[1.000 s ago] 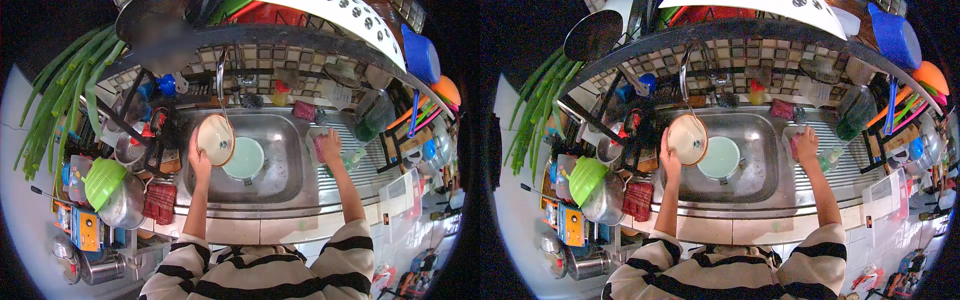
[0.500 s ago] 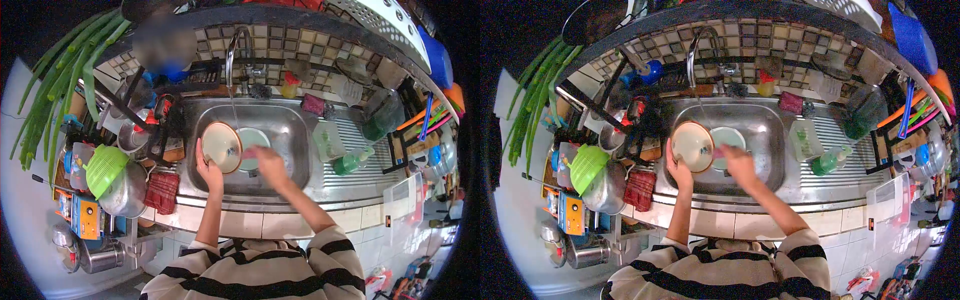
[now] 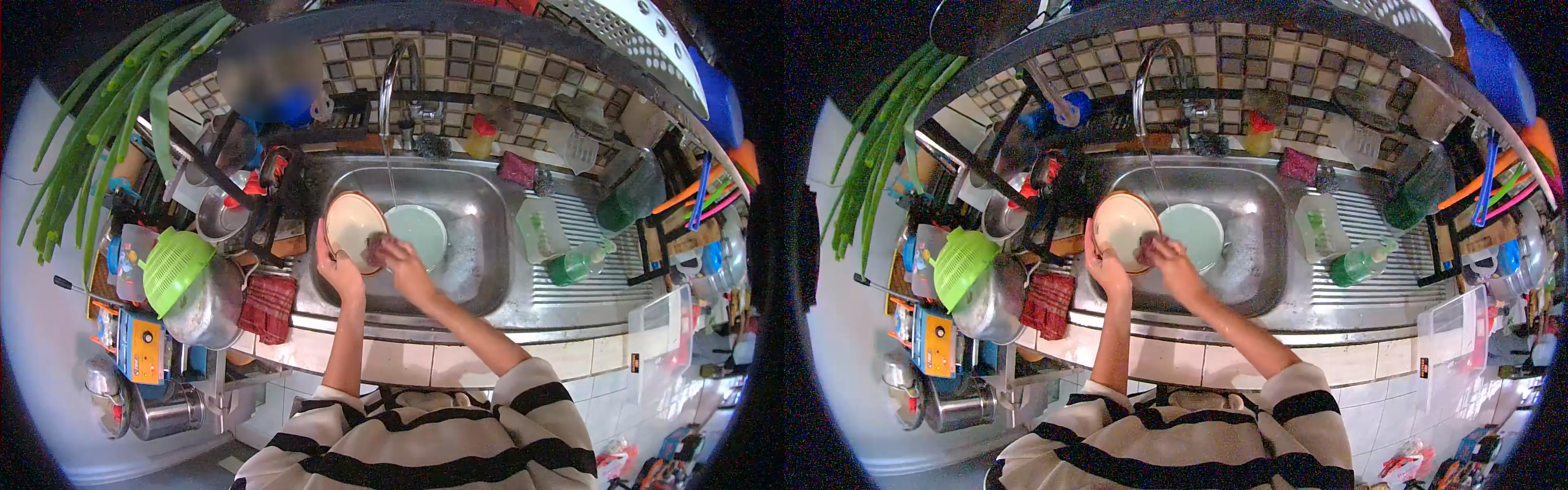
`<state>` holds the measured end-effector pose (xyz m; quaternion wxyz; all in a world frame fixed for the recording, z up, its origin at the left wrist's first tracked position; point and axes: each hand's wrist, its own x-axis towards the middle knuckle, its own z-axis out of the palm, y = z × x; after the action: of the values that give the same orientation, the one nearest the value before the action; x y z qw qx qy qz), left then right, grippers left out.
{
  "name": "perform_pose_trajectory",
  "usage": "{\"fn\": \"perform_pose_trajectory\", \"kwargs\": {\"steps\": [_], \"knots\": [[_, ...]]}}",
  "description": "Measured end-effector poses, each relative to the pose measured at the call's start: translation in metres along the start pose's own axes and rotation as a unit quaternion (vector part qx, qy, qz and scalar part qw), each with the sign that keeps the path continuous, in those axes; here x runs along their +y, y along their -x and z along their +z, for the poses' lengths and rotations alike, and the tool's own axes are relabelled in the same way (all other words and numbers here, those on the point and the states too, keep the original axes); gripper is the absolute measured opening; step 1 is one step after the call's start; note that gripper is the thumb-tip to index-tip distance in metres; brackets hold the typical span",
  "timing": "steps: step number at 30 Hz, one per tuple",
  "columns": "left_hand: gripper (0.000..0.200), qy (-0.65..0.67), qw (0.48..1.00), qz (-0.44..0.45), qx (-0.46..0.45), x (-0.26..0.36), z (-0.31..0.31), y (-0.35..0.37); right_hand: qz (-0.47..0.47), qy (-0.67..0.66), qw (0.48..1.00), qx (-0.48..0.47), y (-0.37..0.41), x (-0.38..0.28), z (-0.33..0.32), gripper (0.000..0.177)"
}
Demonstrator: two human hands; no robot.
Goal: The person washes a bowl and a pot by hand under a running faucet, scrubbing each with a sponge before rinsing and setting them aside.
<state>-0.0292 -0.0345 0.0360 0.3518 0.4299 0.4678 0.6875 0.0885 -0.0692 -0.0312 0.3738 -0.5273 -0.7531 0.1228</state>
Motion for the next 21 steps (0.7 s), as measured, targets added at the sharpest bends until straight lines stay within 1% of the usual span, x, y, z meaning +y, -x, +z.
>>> {"fn": "perform_pose_trajectory", "kwargs": {"steps": [1, 3, 4, 5, 7, 9, 11, 12, 13, 14, 15, 16, 17, 18, 19, 21], "knots": [[0.054, 0.003, 1.0, -0.001, -0.007, -0.001, 0.0, -0.002, 0.0, 0.002, 1.0, 0.0, 0.0, 0.0, 0.001, 0.043], [0.053, -0.007, 1.0, -0.001, -0.014, -0.003, -0.001, 0.002, 0.007, 0.015, 0.999, 0.031, 0.004, 0.001, 0.005, 0.04], [0.052, -0.018, 1.0, 0.002, -0.023, -0.003, -0.003, 0.003, 0.012, 0.006, 0.998, 0.055, -0.006, 0.01, 0.004, 0.038], [0.052, -0.019, 1.0, 0.003, -0.024, -0.003, -0.002, 0.004, 0.012, 0.005, 0.998, 0.056, -0.015, 0.015, 0.004, 0.038], [0.051, -0.004, 1.0, 0.007, -0.005, -0.005, 0.003, 0.006, 0.0, 0.034, 0.997, 0.066, -0.026, 0.02, 0.0, 0.036], [0.051, 0.018, 1.0, 0.001, -0.013, -0.008, 0.001, -0.002, 0.019, 0.043, 0.997, 0.054, -0.014, 0.01, 0.0, 0.038], [0.051, 0.041, 0.999, -0.003, -0.016, -0.006, 0.001, -0.008, 0.003, 0.001, 0.999, 0.052, 0.006, -0.003, 0.003, 0.042], [0.051, 0.048, 0.998, -0.016, -0.024, -0.001, 0.001, -0.009, 0.036, -0.06, 0.997, 0.027, 0.014, -0.005, 0.006, 0.047], [0.051, 0.054, 0.998, -0.031, -0.031, 0.002, -0.001, -0.008, 0.037, -0.061, 0.997, 0.026, 0.012, 0.002, 0.008, 0.047], [0.051, 0.051, 0.998, -0.032, -0.032, -0.002, -0.003, -0.006, 0.023, -0.037, 0.998, 0.044, 0.005, 0.013, 0.009, 0.048], [0.05, 0.038, 0.999, -0.016, -0.034, -0.008, -0.003, -0.005, 0.007, -0.012, 0.998, 0.064, -0.002, 0.021, 0.009, 0.049], [0.05, 0.025, 0.999, 0.001, -0.037, -0.009, -0.002, -0.005, 0.007, -0.013, 0.998, 0.065, -0.009, 0.022, 0.006, 0.049], [0.05, 0.025, 0.999, 0.001, -0.038, -0.01, -0.001, -0.006, 0.01, 0.016, 0.998, 0.067, -0.016, 0.022, 0.003, 0.049], [0.05, 0.059, 0.998, -0.016, -0.03, -0.008, 0.001, -0.008, 0.014, 0.047, 0.996, 0.07, -0.019, 0.021, 0.001, 0.049], [0.05, 0.094, 0.995, -0.033, -0.023, -0.007, 0.004, -0.008, 0.015, 0.049, 0.996, 0.072, -0.016, 0.015, 0.002, 0.049], [0.051, 0.083, 0.996, -0.033, -0.031, 0.001, 0.006, -0.011, 0.019, -0.008, 0.996, 0.085, 0.003, -0.005, 0.006, 0.051]]}}
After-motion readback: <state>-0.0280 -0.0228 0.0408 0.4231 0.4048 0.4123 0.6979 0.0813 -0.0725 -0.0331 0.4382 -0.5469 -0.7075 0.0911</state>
